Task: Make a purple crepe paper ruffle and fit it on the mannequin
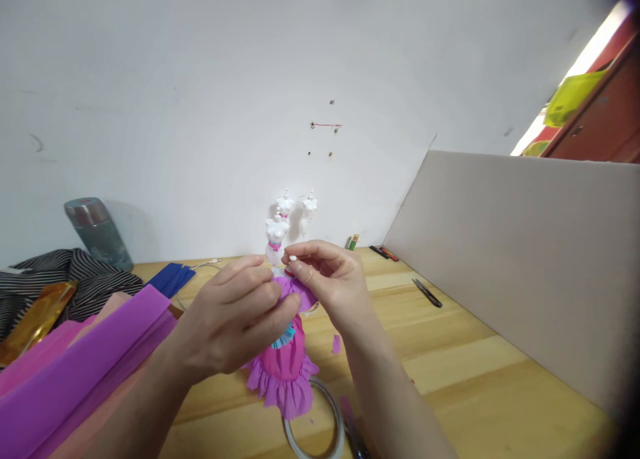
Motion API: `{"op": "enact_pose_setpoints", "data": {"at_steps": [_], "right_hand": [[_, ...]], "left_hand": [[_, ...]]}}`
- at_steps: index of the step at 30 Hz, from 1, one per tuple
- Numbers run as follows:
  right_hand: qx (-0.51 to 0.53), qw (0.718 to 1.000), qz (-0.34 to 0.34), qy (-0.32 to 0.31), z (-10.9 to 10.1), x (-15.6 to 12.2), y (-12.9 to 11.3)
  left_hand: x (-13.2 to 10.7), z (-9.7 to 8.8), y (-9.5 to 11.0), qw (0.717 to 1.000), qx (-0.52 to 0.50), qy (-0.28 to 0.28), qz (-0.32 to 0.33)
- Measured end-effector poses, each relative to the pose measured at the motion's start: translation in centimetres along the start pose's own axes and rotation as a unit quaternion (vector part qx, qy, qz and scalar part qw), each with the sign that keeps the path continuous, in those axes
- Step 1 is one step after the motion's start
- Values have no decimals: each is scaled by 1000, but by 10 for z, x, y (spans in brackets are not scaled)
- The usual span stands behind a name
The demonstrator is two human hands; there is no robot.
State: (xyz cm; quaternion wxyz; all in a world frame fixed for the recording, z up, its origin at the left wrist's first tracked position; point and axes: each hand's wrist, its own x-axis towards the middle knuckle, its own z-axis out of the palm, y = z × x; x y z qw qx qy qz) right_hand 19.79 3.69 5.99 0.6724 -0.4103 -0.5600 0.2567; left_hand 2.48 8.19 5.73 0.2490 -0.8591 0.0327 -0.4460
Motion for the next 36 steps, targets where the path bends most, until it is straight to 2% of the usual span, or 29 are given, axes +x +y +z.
{"op": "enact_pose_setpoints", "data": {"at_steps": [4, 7, 9, 12, 15, 17, 20, 26, 28, 32, 36], "right_hand": [[-3, 1000, -4, -11, -1, 0, -1], [12, 1000, 4, -24, -2, 1, -2], [30, 999, 19, -33, -4, 1, -2], [53, 996, 39, -53, -6, 0, -2], [47, 997, 27, -55, -7, -2, -2], [27, 998, -3, -53, -6, -3, -2], [0, 996, -52, -71, -6, -3, -2], [0, 993, -68, -93, -7, -3, -7], [5, 994, -67, -89, -6, -3, -7], [49, 994, -26, -95, -4, -3, -5], [85, 991, 0, -107, -1, -4, -4]], "left_hand": [[0, -1, -1, 997, -69, -24, -31], [-1, -13, -4, 977, -188, -36, -99], [-1, -20, -6, 955, -243, -12, -167], [0, -21, -6, 932, -232, -4, -279], [3, -12, -2, 916, -219, -52, -332], [6, -5, 1, 912, -218, -55, -344], [8, 0, 3, 920, -214, -38, -327], [5, -1, -1, 928, -230, 6, -294], [4, -5, -1, 923, -246, 5, -295], [3, -16, -1, 917, -297, -33, -264], [3, -15, 1, 920, -277, -23, -278]]}}
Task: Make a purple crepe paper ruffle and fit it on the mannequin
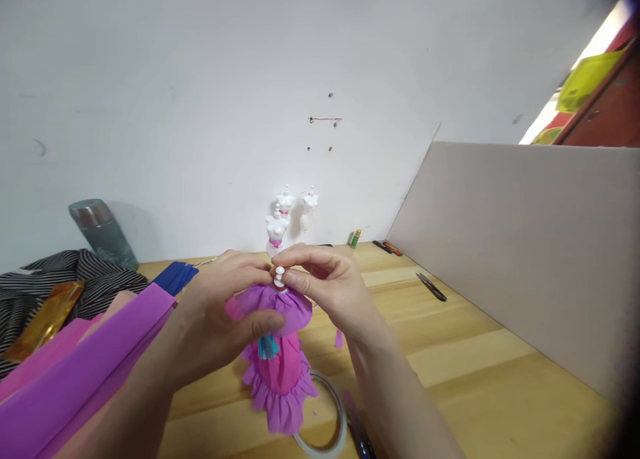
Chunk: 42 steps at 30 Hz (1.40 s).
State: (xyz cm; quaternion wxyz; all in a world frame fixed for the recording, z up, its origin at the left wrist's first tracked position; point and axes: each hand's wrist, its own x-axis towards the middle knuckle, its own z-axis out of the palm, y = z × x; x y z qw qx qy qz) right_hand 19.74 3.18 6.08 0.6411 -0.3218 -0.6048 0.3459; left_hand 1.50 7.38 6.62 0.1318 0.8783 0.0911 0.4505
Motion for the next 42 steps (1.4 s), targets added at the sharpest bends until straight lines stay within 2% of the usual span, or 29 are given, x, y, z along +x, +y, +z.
{"op": "enact_pose_setpoints", "data": {"at_steps": [5, 8, 12, 16, 19, 23, 28, 34, 38, 42], "right_hand": [[-11, 999, -31, -2, 7, -2, -1], [-1, 999, -42, -19, 9, -4, 0], [14, 998, -30, -53, 4, -4, -1], [-5, 1000, -9, -23, -2, -5, -7], [-32, 999, -8, -22, -4, -7, -11], [-128, 990, -56, -21, 1, -12, -13], [-236, 968, -53, -67, 10, -19, -12], [-269, 958, -65, -76, 14, -19, -7], [-265, 959, -80, -66, 14, -18, -4], [-271, 960, -27, -71, 14, -19, -3]], "left_hand": [[2, 12, 2, 996, 23, 75, -35], [3, 11, 2, 992, 32, 108, -51], [3, -3, -2, 996, 25, 75, -40], [2, -15, -4, 999, -24, 11, -30], [0, -16, -6, 998, -34, 31, -39], [-2, -13, -9, 997, -28, 54, -57], [-2, -10, -12, 995, -38, 67, -62], [-2, -12, -10, 989, -47, 67, -123], [-3, -19, -8, 992, -56, 62, -98], [-5, -26, -5, 996, -35, 58, -62]]}}
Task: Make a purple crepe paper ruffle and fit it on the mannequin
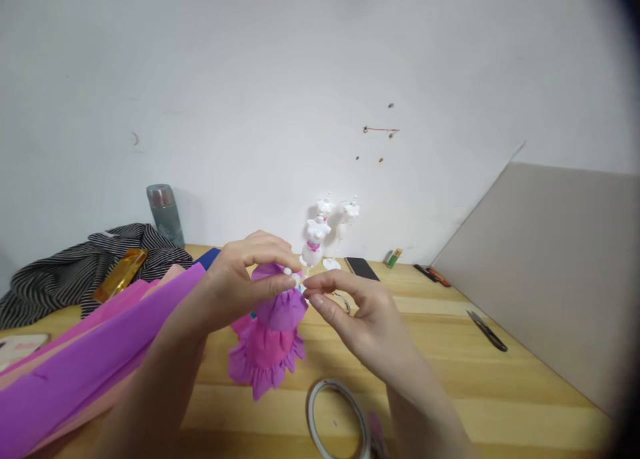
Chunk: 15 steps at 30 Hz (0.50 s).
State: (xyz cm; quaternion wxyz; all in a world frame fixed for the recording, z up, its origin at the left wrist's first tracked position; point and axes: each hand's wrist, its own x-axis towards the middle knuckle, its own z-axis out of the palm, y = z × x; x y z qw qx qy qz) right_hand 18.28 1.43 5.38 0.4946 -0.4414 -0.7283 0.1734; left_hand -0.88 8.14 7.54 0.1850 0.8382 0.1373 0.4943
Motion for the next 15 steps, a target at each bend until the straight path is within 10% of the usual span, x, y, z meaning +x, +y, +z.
{"op": "enact_pose_setpoints", "data": {"at_steps": [15], "right_hand": [[264, 956, 121, -34, 21, 8, 1]], "left_hand": [[-4, -15, 1, 996, -38, -64, 53]]}}
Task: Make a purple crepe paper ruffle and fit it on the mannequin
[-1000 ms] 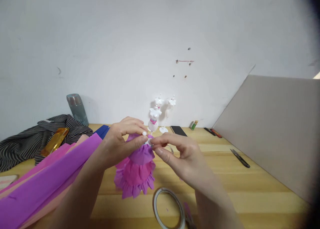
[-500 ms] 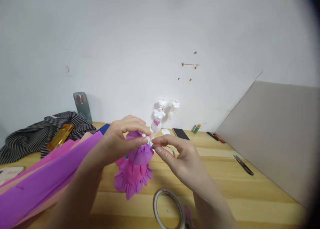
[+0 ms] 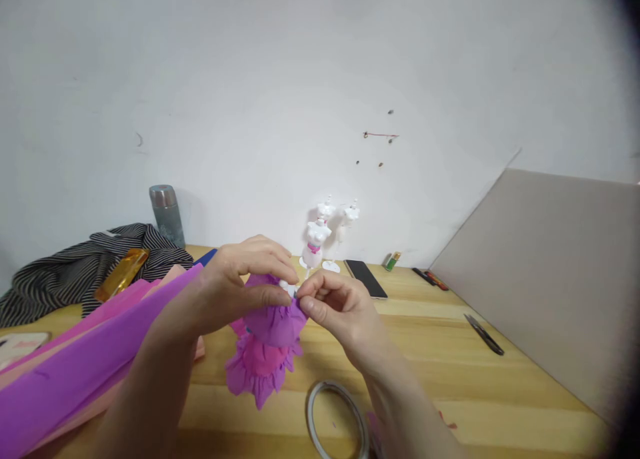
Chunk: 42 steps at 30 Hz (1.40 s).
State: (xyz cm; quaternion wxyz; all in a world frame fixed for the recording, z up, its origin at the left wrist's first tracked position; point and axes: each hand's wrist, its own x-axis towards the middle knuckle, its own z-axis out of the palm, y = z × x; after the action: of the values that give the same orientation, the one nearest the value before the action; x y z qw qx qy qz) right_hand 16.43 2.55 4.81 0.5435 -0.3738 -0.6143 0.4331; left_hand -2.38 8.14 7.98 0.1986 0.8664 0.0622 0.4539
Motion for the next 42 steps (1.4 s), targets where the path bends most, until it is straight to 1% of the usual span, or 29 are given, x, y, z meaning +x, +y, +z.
{"op": "enact_pose_setpoints", "data": {"at_steps": [4, 9, 14, 16, 20, 23, 30, 35, 38, 42], "right_hand": [[11, 1000, 16, 6, 3, -3, -2], [-73, 995, -42, 58, 9, -5, -2], [-141, 986, -75, 52, 9, -11, -7], [-179, 977, -103, 59, 8, -13, -9], [-267, 940, -194, 83, 7, -15, -9], [-285, 926, -233, 85, 7, -16, -7], [-312, 915, -247, 69, 7, -14, -7], [-334, 909, -246, 52, 7, -14, -8], [-356, 898, -254, 44, 7, -15, -7], [-390, 877, -277, 47, 8, -16, -5]], "left_hand": [[0, 0, 0, 1000, -5, -2, -3], [1, 3, 2, 1000, 9, 9, -4], [2, 5, 3, 1000, 21, 16, -2], [2, 6, 3, 1000, 22, 16, -7], [2, 8, 4, 1000, 17, 9, -14], [2, 10, 4, 1000, 8, 7, -18], [1, 13, 2, 1000, -21, 11, -18], [2, 14, 3, 1000, -25, -2, -16], [3, 13, 5, 999, -35, -17, -15], [4, 11, 8, 998, -42, -34, -34]]}}
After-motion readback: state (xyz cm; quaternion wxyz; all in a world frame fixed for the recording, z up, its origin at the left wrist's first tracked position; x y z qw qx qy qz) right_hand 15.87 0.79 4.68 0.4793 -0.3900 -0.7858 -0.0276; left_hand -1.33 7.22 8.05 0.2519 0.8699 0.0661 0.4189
